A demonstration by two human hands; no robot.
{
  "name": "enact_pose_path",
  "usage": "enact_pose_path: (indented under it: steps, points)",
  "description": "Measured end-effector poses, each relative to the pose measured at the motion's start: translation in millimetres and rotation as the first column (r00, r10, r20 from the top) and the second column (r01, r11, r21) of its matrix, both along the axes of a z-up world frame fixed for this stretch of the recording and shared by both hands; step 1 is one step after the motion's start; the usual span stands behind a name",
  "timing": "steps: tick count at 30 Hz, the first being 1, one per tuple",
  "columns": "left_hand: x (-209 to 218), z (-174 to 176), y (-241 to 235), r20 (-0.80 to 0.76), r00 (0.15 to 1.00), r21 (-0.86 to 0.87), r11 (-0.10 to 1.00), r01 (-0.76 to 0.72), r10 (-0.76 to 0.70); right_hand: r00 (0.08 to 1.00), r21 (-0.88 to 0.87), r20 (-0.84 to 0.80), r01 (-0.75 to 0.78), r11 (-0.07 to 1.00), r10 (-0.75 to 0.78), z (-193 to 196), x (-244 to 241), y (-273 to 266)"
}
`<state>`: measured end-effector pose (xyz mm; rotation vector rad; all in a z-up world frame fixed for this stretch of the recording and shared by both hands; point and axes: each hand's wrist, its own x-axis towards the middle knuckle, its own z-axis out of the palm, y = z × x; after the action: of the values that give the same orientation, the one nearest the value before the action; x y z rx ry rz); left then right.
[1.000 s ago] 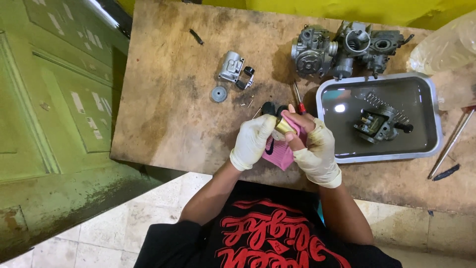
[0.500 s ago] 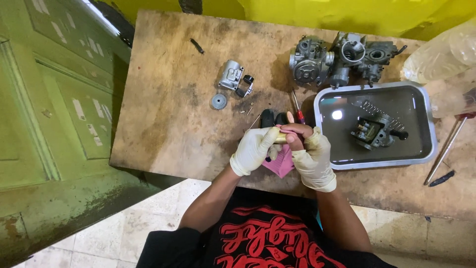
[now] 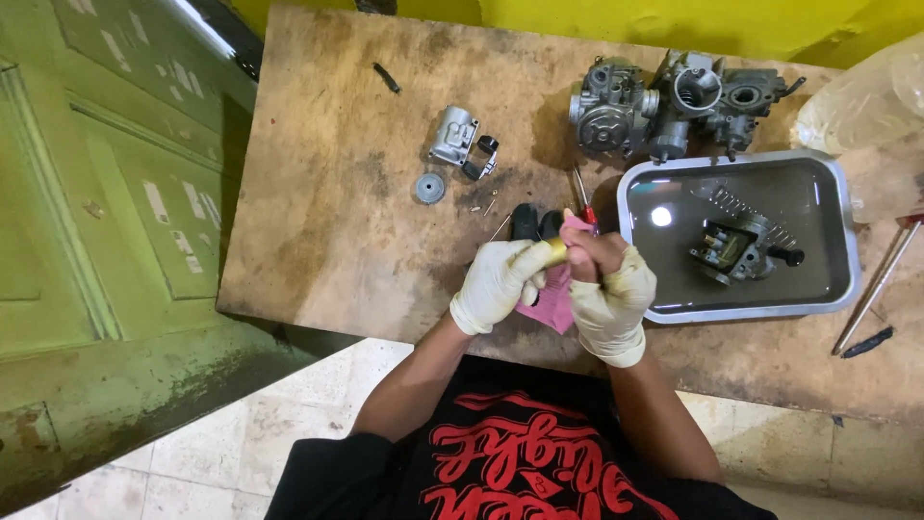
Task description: A person wearing gloves cleans various disassembled motorcycle carburetor components using a pink cloth and a tray of cleaning solution on a wooden workbench.
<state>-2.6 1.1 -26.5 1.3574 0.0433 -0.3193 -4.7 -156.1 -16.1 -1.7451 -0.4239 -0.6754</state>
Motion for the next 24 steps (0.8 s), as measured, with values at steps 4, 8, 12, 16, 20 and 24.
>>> enact_pose_path:
  steps: [4,8,12,16,20,24]
  points:
    - [3.3,8.6,5.9,-0.004,0.993,-0.098,0.988,-0.122,0.122,1.0,0.03,-0.027,-0.012,0.999,0.012,19.9,-3.3,3.0]
    - [8.5,-7.9,9.5,0.1,0.981,-0.174,0.974,-0.146,0.165,0.998,-0.464,-0.003,0.051,0.884,-0.059,20.6,-5.4,-0.2]
    - [5.6,-6.6,8.5,0.071,0.986,-0.177,0.975,-0.133,0.148,0.977,-0.723,0.162,0.211,0.657,-0.136,9.2,-0.6,-3.2]
    - [5.5,-12.7,11.2,0.108,0.986,-0.11,0.987,-0.117,0.129,0.999,-0.474,0.052,0.023,0.88,0.002,28.4,0.8,10.8]
    - [4.5,-15.7,12.2,0.078,0.99,-0.117,0.988,-0.105,0.115,0.976,-0.322,-0.059,-0.217,0.922,0.209,29.1,8.6,18.0]
    - [2.7,-12.9,16.8,0.106,0.99,-0.091,0.992,-0.087,0.096,0.899,-0.053,-0.275,-0.368,0.928,0.341,8.6,14.6,15.4]
